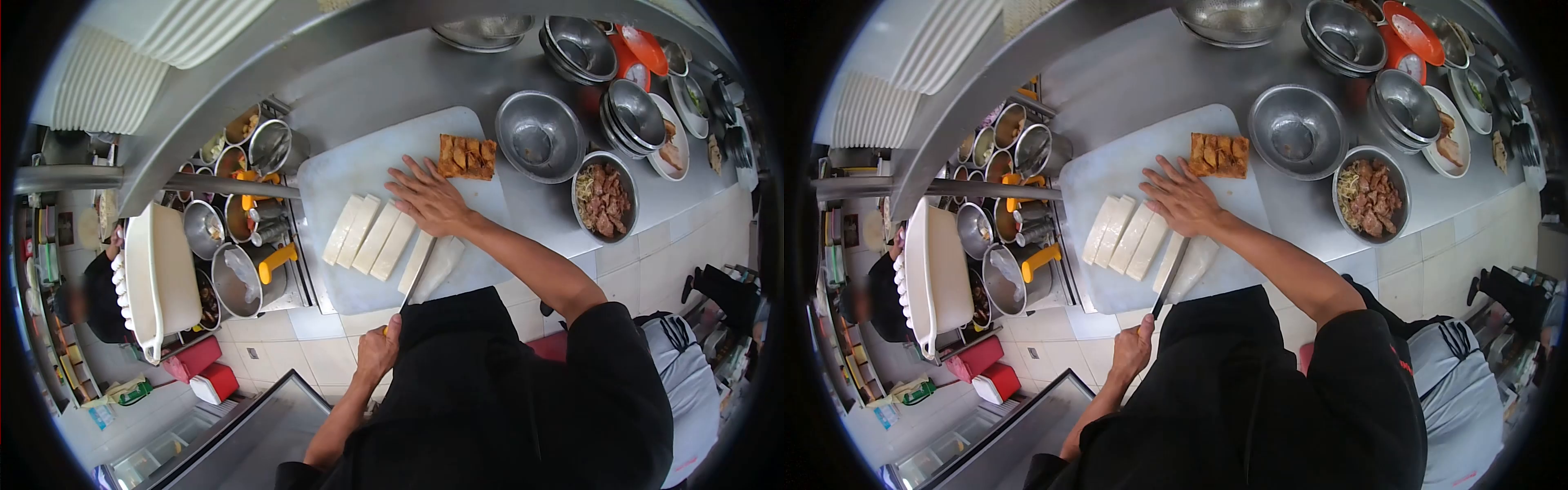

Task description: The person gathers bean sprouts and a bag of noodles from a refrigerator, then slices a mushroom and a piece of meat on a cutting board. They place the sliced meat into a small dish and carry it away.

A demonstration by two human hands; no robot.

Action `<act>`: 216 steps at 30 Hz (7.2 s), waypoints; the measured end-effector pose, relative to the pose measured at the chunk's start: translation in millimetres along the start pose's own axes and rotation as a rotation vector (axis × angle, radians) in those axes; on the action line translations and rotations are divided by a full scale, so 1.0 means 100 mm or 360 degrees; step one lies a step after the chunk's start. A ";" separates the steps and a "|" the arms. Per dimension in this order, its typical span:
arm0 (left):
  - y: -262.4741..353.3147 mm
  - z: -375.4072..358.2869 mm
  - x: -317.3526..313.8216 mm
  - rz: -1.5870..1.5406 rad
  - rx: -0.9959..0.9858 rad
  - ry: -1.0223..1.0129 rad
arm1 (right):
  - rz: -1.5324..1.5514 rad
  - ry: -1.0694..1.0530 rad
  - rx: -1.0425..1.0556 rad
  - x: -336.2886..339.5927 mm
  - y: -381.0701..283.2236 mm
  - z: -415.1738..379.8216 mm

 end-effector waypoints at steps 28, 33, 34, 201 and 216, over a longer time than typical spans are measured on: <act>-0.78 -0.11 0.61 -0.0466 -0.0096 0.0159 | 0.0493 0.0204 -0.1528 0.14 -0.46 -1.46; -1.42 -0.43 0.97 -0.0827 0.0402 0.0325 | 0.0115 0.0454 -0.0690 0.01 -0.94 -1.14; -1.58 -0.49 1.00 -0.0805 0.0463 0.0310 | 0.0128 0.0447 -0.0656 -0.04 -0.96 -1.11; -1.17 -0.40 0.63 -0.1415 0.0281 0.1554 | 0.1475 -0.0028 -0.1171 0.33 1.93 1.18; -1.05 -0.11 1.79 -0.0802 -0.0067 0.1844 | 0.0702 0.0611 0.0050 0.88 -0.67 1.05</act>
Point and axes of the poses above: each hand's wrist, its own z-axis towards the middle knuckle, its own x-axis out of the back of the hand, y = z × x, the point moved 10 cm from there along z, towards the middle knuckle, and after that the axes turned 1 degree about -x, right-handed, at the moved point
